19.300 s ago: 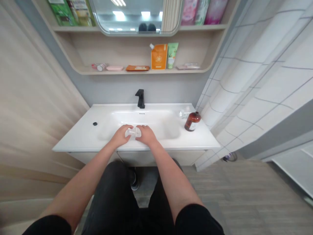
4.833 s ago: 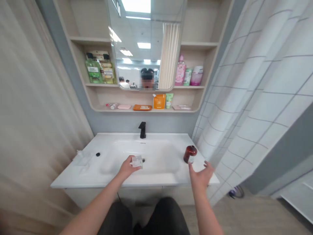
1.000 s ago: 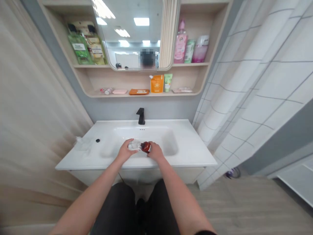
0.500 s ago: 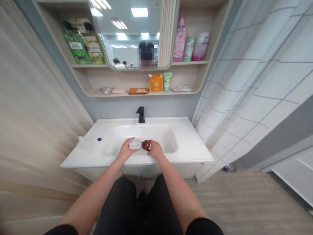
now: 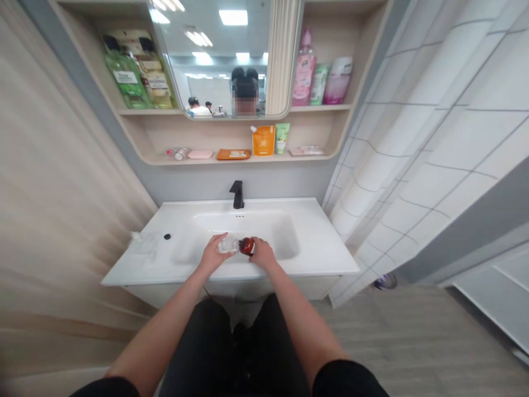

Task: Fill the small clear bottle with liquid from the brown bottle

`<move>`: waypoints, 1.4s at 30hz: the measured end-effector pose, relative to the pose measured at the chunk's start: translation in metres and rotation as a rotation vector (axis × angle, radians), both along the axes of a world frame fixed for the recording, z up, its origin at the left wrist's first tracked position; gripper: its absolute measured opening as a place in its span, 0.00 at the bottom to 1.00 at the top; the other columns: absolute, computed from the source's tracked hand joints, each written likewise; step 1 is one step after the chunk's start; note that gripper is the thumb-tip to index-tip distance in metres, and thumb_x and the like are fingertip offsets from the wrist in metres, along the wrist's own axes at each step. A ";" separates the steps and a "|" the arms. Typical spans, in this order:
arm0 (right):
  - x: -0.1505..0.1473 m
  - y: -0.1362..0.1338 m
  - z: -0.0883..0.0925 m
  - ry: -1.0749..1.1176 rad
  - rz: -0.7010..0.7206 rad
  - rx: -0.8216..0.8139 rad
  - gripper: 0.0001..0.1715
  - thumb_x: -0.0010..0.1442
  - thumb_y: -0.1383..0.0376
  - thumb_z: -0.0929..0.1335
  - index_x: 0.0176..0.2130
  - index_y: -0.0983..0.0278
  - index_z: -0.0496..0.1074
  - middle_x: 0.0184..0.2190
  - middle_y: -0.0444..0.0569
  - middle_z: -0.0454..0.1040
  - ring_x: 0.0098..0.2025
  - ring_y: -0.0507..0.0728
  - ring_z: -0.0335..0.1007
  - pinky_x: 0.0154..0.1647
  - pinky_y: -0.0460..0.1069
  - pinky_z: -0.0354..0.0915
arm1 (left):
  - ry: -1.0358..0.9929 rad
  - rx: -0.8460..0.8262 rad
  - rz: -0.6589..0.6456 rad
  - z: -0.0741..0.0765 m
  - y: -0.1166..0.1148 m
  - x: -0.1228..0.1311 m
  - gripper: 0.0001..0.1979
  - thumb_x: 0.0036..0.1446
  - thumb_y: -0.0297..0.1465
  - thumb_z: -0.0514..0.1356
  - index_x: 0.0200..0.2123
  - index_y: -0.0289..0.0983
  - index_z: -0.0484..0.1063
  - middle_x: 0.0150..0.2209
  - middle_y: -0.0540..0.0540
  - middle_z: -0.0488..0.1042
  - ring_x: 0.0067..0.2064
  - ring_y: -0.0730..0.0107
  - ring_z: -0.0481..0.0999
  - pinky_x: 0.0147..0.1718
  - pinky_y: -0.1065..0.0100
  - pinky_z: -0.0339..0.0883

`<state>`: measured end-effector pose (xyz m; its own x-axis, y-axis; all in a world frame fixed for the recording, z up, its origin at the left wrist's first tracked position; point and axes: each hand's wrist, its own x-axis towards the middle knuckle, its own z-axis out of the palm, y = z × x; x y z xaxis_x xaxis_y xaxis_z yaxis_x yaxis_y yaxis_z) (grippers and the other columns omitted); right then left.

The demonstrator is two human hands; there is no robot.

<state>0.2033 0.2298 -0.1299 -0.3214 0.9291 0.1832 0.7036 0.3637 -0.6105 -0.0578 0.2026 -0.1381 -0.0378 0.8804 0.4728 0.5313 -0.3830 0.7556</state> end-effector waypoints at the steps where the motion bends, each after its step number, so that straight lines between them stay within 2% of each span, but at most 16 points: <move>1: 0.000 0.000 0.001 0.000 0.000 -0.003 0.48 0.45 0.72 0.80 0.64 0.63 0.72 0.59 0.57 0.81 0.58 0.68 0.77 0.61 0.57 0.68 | -0.015 -0.004 -0.005 0.000 0.000 0.000 0.40 0.48 0.33 0.80 0.66 0.47 0.77 0.59 0.44 0.76 0.61 0.51 0.79 0.67 0.48 0.71; 16: 0.000 -0.003 0.001 0.000 -0.018 -0.011 0.49 0.46 0.73 0.80 0.66 0.62 0.72 0.59 0.56 0.81 0.59 0.67 0.77 0.61 0.57 0.69 | -0.081 -0.025 -0.030 -0.003 0.001 0.002 0.40 0.48 0.33 0.78 0.65 0.44 0.74 0.61 0.42 0.76 0.63 0.50 0.78 0.68 0.47 0.69; 23: 0.001 0.000 -0.004 -0.029 -0.017 0.001 0.51 0.47 0.72 0.80 0.67 0.63 0.71 0.61 0.58 0.80 0.60 0.68 0.77 0.62 0.57 0.68 | -0.112 -0.027 -0.019 -0.004 0.001 0.002 0.37 0.46 0.34 0.79 0.60 0.42 0.74 0.59 0.41 0.77 0.62 0.50 0.78 0.67 0.46 0.68; 26: 0.001 -0.001 -0.004 -0.023 -0.018 -0.001 0.51 0.47 0.72 0.80 0.68 0.63 0.70 0.62 0.59 0.79 0.61 0.69 0.76 0.64 0.58 0.68 | -0.115 0.005 -0.025 -0.003 0.002 0.002 0.37 0.46 0.33 0.79 0.60 0.42 0.75 0.60 0.41 0.77 0.62 0.50 0.78 0.68 0.47 0.68; 34: 0.000 -0.002 0.001 -0.021 -0.020 -0.015 0.50 0.46 0.72 0.80 0.67 0.63 0.72 0.61 0.58 0.80 0.61 0.69 0.76 0.64 0.59 0.68 | -0.140 -0.049 -0.035 0.004 0.000 0.003 0.38 0.46 0.29 0.78 0.62 0.43 0.76 0.59 0.43 0.76 0.62 0.52 0.78 0.67 0.48 0.70; 42: 0.000 -0.004 0.003 -0.024 -0.027 -0.013 0.50 0.46 0.73 0.79 0.67 0.62 0.72 0.60 0.58 0.80 0.60 0.68 0.77 0.63 0.58 0.69 | -0.121 -0.017 -0.035 0.008 -0.001 0.002 0.39 0.45 0.27 0.78 0.62 0.44 0.78 0.60 0.42 0.74 0.64 0.49 0.76 0.69 0.45 0.69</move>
<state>0.2030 0.2261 -0.1272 -0.3000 0.9398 0.1638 0.7278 0.3365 -0.5976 -0.0561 0.2018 -0.1297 -0.0623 0.8900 0.4517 0.4223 -0.3865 0.8199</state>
